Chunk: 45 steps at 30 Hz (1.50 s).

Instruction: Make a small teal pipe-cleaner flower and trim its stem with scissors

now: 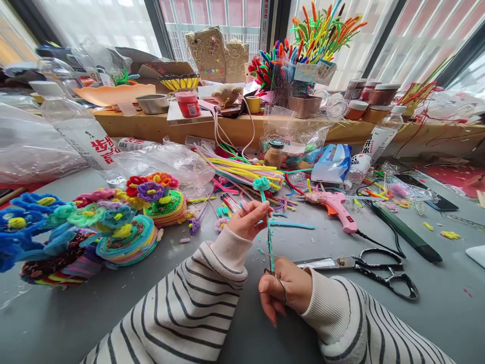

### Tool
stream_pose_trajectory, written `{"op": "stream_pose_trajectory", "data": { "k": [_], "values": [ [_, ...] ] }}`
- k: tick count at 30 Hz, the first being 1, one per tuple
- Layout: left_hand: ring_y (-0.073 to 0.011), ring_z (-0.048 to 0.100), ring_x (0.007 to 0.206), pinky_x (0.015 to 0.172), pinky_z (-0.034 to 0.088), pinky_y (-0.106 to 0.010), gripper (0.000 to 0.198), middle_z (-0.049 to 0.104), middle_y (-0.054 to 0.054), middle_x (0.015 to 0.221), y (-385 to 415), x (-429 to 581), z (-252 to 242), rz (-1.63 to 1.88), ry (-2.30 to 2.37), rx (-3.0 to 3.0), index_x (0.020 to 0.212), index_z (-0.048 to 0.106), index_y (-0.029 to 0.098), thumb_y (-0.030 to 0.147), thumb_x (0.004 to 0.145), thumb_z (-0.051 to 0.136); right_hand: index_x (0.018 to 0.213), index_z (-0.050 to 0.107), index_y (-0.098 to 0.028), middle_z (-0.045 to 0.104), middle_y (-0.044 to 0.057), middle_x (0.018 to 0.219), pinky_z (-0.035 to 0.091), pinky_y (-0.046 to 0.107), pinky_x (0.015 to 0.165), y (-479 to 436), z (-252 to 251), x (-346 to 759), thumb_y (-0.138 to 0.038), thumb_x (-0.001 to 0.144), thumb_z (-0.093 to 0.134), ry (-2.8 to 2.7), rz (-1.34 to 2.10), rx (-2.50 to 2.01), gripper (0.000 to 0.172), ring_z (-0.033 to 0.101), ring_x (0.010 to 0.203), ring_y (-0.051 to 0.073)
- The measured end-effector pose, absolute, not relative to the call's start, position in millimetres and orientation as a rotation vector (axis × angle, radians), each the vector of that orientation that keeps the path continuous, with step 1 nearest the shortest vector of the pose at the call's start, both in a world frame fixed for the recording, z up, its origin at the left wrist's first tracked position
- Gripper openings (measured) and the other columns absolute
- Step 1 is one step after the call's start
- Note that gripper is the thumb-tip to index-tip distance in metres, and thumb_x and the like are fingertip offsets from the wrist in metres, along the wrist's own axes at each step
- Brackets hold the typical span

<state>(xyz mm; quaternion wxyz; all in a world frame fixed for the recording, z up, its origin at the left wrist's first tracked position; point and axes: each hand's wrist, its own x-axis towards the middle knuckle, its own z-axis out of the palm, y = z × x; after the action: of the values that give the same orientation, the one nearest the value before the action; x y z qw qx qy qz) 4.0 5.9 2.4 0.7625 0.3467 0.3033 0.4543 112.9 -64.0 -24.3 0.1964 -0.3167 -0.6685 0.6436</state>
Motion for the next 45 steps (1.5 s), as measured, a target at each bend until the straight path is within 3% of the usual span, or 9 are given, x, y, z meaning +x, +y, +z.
{"op": "stream_pose_trajectory", "data": {
  "k": [12, 20, 26, 34, 39, 45],
  "values": [
    [-0.0027, 0.047, 0.049, 0.05, 0.04, -0.014, 0.019, 0.052, 0.005, 0.055, 5.4, 2.4, 3.1, 1.004, 0.589, 0.732, 0.053, 0.057, 0.015, 0.027, 0.048, 0.071, 0.038, 0.052, -0.008, 0.036, -0.001, 0.026, 0.026, 0.016, 0.03, -63.0, -35.6, 113.2, -0.064, 0.073, 0.025, -1.806, 1.887, -0.856, 0.071, 0.03, 0.022, 0.002],
    [-0.0029, 0.045, 0.049, 0.049, 0.039, -0.015, 0.02, 0.049, 0.004, 0.053, 6.0, 2.2, 1.6, 0.947, 0.571, 0.76, 0.051, 0.056, 0.015, 0.029, 0.049, 0.07, 0.06, 0.063, -0.003, 0.034, -0.002, 0.037, 0.024, 0.017, 0.033, -63.5, -26.6, 117.0, -0.07, 0.069, 0.013, -1.994, 1.644, -0.648, 0.084, 0.032, 0.034, 0.004],
    [-0.0027, 0.045, 0.049, 0.049, 0.037, -0.015, 0.023, 0.049, 0.004, 0.053, 5.2, 4.8, -0.7, 0.91, 0.553, 0.818, 0.05, 0.055, 0.014, 0.033, 0.052, 0.068, 0.057, 0.061, -0.004, 0.036, -0.001, 0.041, 0.027, 0.018, 0.038, -62.6, -24.6, 116.2, -0.07, 0.068, 0.019, -2.05, 1.595, -0.619, 0.079, 0.035, 0.039, 0.005],
    [-0.0036, 0.044, 0.048, 0.046, 0.034, -0.015, 0.028, 0.049, 0.004, 0.049, 2.6, 9.1, -0.9, 0.882, 0.59, 0.837, 0.05, 0.055, 0.014, 0.036, 0.045, 0.07, 0.055, 0.06, -0.005, 0.035, -0.002, 0.039, 0.029, 0.017, 0.039, -63.4, -24.8, 115.6, -0.068, 0.071, 0.017, -2.005, 1.619, -0.61, 0.078, 0.036, 0.038, 0.004],
    [-0.004, 0.044, 0.051, 0.048, 0.035, -0.017, 0.024, 0.048, 0.003, 0.054, 4.7, 5.1, -3.9, 0.865, 0.551, 0.845, 0.05, 0.055, 0.014, 0.034, 0.051, 0.068, 0.054, 0.058, -0.005, 0.034, -0.003, 0.039, 0.024, 0.017, 0.036, -62.4, -22.1, 118.0, -0.071, 0.065, 0.025, -1.969, 1.719, -0.609, 0.075, 0.031, 0.036, 0.003],
    [-0.0049, 0.043, 0.049, 0.046, 0.031, -0.019, 0.027, 0.049, 0.002, 0.051, 4.0, 6.4, -3.1, 0.81, 0.526, 0.883, 0.048, 0.053, 0.013, 0.035, 0.048, 0.069, 0.052, 0.055, -0.005, 0.029, -0.006, 0.037, 0.022, 0.017, 0.035, -60.9, -16.5, 117.3, -0.073, 0.056, 0.036, -1.881, 1.856, -0.539, 0.07, 0.027, 0.035, 0.002]
  ]
}}
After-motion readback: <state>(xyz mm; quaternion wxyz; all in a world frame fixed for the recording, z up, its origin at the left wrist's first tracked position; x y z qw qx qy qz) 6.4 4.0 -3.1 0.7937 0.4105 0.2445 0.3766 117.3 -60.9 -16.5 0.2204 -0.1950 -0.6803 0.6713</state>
